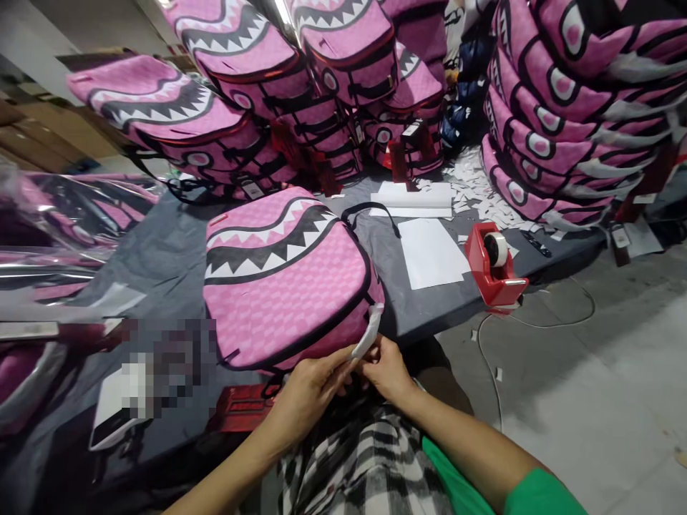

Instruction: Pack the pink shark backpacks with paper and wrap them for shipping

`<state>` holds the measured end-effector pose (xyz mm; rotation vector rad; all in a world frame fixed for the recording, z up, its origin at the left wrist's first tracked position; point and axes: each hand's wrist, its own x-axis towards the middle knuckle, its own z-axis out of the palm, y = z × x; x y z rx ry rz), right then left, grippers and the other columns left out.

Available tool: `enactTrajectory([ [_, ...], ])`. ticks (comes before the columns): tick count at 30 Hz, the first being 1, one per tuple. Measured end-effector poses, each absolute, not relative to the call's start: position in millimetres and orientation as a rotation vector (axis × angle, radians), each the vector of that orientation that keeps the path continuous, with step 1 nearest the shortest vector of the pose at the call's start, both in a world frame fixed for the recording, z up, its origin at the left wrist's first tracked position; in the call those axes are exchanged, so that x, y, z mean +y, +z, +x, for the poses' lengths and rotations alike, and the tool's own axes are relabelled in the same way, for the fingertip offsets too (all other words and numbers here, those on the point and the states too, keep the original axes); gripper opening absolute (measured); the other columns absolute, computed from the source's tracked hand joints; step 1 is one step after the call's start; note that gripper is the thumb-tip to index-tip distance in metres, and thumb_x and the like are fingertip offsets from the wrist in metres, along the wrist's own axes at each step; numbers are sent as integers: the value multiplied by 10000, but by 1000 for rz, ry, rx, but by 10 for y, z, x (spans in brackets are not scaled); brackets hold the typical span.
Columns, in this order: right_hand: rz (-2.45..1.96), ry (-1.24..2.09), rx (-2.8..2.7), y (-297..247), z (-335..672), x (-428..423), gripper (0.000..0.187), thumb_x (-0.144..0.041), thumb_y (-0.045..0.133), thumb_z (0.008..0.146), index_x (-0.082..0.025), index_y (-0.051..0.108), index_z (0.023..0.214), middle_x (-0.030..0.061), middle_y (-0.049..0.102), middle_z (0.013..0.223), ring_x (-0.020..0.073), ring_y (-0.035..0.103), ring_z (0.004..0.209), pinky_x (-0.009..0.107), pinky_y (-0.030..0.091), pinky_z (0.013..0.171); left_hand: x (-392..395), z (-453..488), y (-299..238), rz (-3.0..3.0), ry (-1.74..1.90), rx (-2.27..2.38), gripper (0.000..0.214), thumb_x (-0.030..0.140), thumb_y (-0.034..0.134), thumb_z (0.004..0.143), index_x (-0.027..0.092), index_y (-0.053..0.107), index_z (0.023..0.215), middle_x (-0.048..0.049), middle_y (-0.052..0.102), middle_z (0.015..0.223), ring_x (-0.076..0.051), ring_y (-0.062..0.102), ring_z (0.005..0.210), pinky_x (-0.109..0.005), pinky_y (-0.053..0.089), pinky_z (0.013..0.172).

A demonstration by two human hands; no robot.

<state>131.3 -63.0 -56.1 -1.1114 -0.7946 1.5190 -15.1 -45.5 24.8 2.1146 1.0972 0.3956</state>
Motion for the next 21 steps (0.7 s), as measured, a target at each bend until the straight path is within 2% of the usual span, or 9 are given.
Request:
enactTrajectory([
  [2,-1106,1546,-680,-521,1324,-737,443,-439,844,633,-185,567,867,-129,443,495,31,317,375,160,242,350,-459,-149,237,2116,406,1113,390,343,411,994,217,688,1238,-16,690,680,-119,620,551,-165,415,548],
  [5,-836,1848,-472,-425,1372,-921,345,-411,775,764,-186,596,955,-156,351,439,16,161,356,156,130,353,-470,-166,185,2128,457,1149,413,328,448,980,179,632,1320,-22,693,686,-113,613,535,-162,427,544],
  [7,-576,2065,-312,-371,1396,-970,302,-316,776,768,-209,598,987,-156,375,446,20,130,353,156,100,350,-478,-187,147,2117,555,1153,471,335,491,969,150,542,1399,-16,702,709,-110,624,541,-163,458,561],
  [10,-226,2246,-152,-359,1400,-910,168,-206,740,760,-193,577,800,-139,387,445,18,123,347,150,103,339,-474,-225,100,2115,709,1108,422,354,553,956,157,564,1329,-31,752,845,-124,702,667,-173,527,635],
  [12,-84,2259,-102,-394,1403,-843,158,-183,689,784,-178,547,715,-137,336,423,14,103,335,145,112,333,-458,-252,60,2181,752,1047,311,330,556,970,182,611,1238,-49,768,998,-137,740,817,-184,560,726],
  [15,-75,2147,-77,-466,1460,-809,56,-160,653,806,-170,598,802,-146,303,436,9,67,337,125,113,334,-439,-296,-44,2537,881,884,349,210,483,1004,169,548,1344,-86,750,1125,-149,733,960,-213,568,836],
  [18,-247,2024,-113,-532,1598,-836,179,-184,683,793,-178,636,965,-151,315,466,12,64,356,114,121,337,-482,-349,-176,3064,934,645,462,83,396,981,49,453,1438,-175,697,1233,-214,663,1151,-315,518,992],
  [20,-436,1965,-177,-569,1720,-834,300,-234,715,770,-181,640,1055,-154,322,465,15,93,356,118,136,333,-555,-405,-234,3271,832,648,461,80,387,967,22,494,1411,-194,614,1363,-269,525,1334,-396,392,1136],
  [21,-562,1921,-228,-585,1782,-816,349,-258,730,758,-183,638,1086,-150,346,469,16,133,352,122,152,334,-595,-446,-242,3331,780,684,451,107,395,972,50,522,1401,-172,552,1442,-279,430,1413,-424,304,1194],
])
